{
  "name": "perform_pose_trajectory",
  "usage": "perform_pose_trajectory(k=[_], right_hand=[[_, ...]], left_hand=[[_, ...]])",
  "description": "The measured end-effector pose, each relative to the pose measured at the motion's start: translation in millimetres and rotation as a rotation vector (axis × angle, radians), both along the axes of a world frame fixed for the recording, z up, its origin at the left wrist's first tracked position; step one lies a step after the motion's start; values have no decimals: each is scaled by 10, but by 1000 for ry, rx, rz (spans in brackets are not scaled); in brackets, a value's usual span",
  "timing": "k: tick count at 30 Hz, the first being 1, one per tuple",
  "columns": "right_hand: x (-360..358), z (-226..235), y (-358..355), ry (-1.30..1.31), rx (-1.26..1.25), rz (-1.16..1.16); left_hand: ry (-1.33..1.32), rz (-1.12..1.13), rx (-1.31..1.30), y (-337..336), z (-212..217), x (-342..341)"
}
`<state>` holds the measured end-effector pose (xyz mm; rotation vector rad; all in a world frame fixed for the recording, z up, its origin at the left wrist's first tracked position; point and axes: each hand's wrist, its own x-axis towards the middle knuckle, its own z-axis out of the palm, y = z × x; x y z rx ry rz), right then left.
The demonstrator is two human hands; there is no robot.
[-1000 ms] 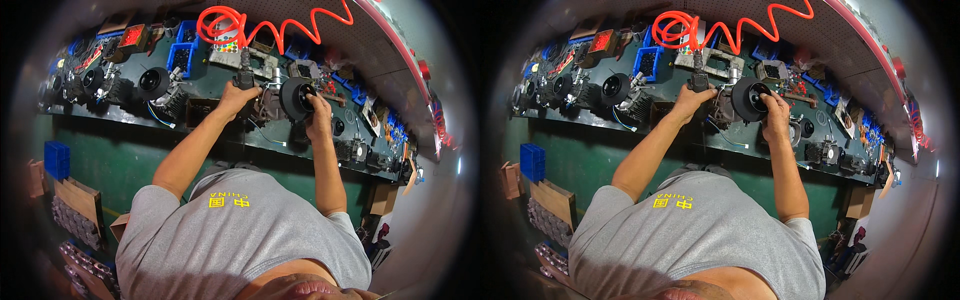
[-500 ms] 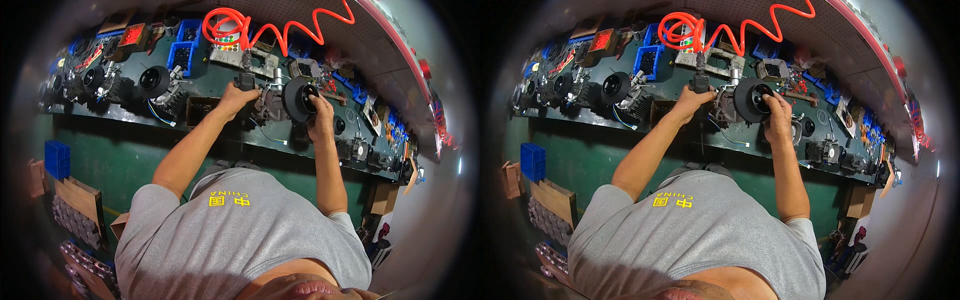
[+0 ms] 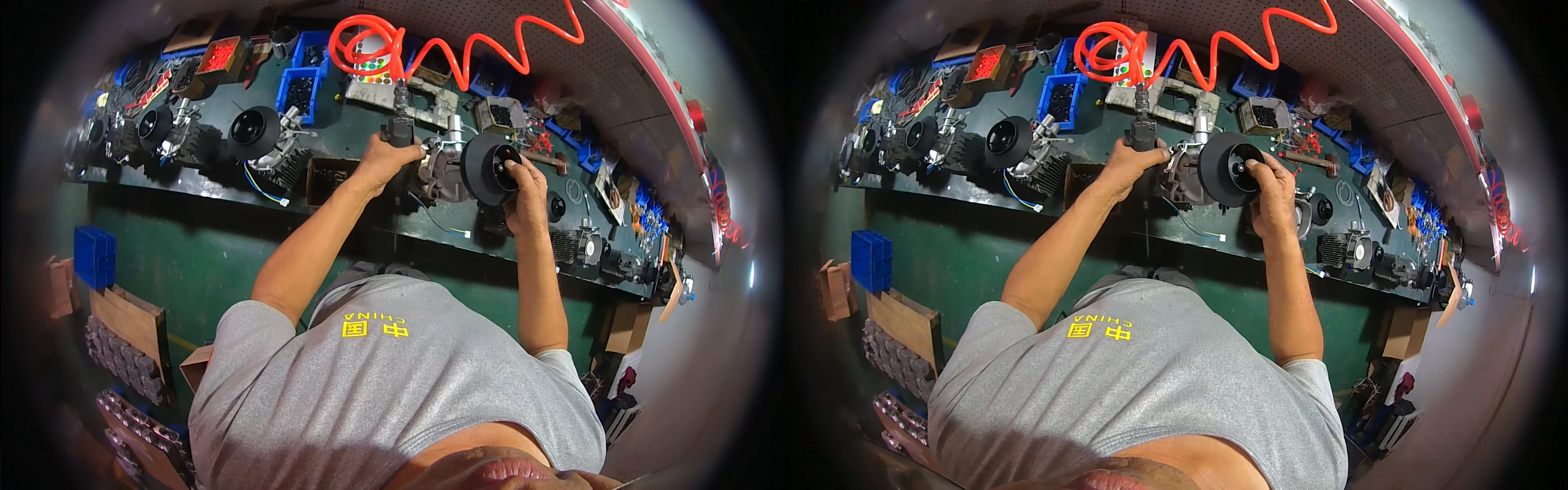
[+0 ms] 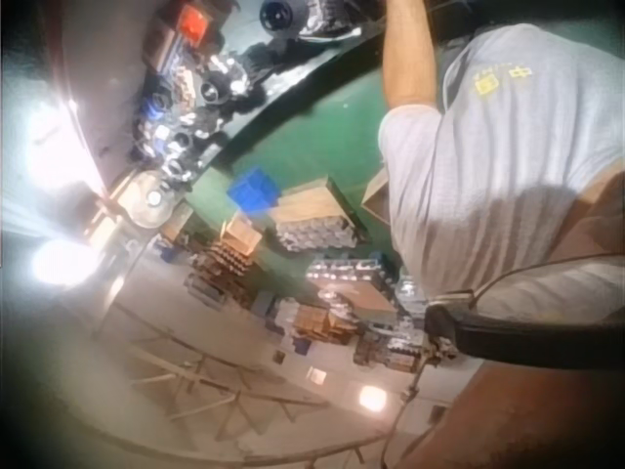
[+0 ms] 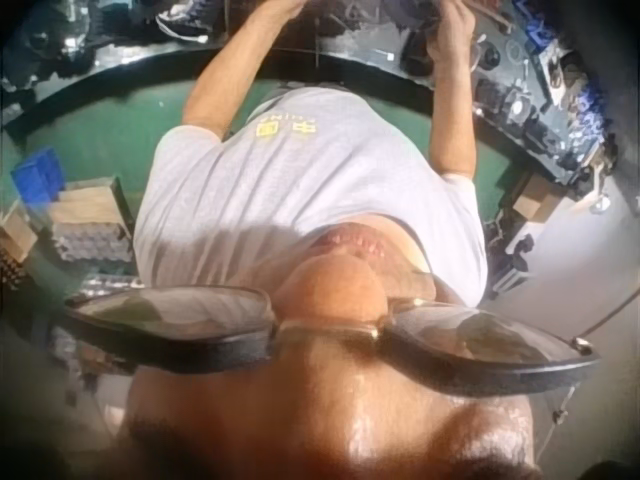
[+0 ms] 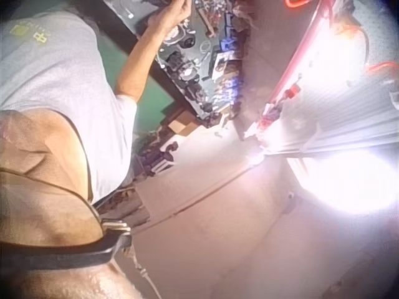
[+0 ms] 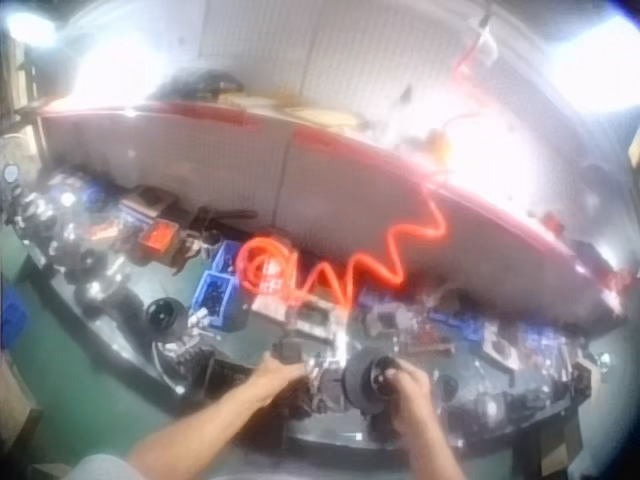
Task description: The person assembles small electric motors at a workbench. They place a black circular component onto a motor housing, then use a pneumatic impact driver to fasten it. The person repeats this process on several motor units, moving them along the bench as they work.
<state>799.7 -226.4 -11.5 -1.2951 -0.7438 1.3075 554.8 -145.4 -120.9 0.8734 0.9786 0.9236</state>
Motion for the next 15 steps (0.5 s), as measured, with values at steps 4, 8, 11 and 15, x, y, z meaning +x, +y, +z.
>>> perform_pose_trajectory(k=[4,8,11,15], right_hand=[[-112,44,-7,-19,-15,-71],[-128,-80,-18,-191,101,-19],[-153,-112,-44,-357,184,14],[-147,-139,-8,-79,66,-72]], left_hand=[[96,30,14,-5,54,36],[126,60,28,-6,127,96],[146,35,-25,4,180,77],[152,57,-20,81,36,85]])
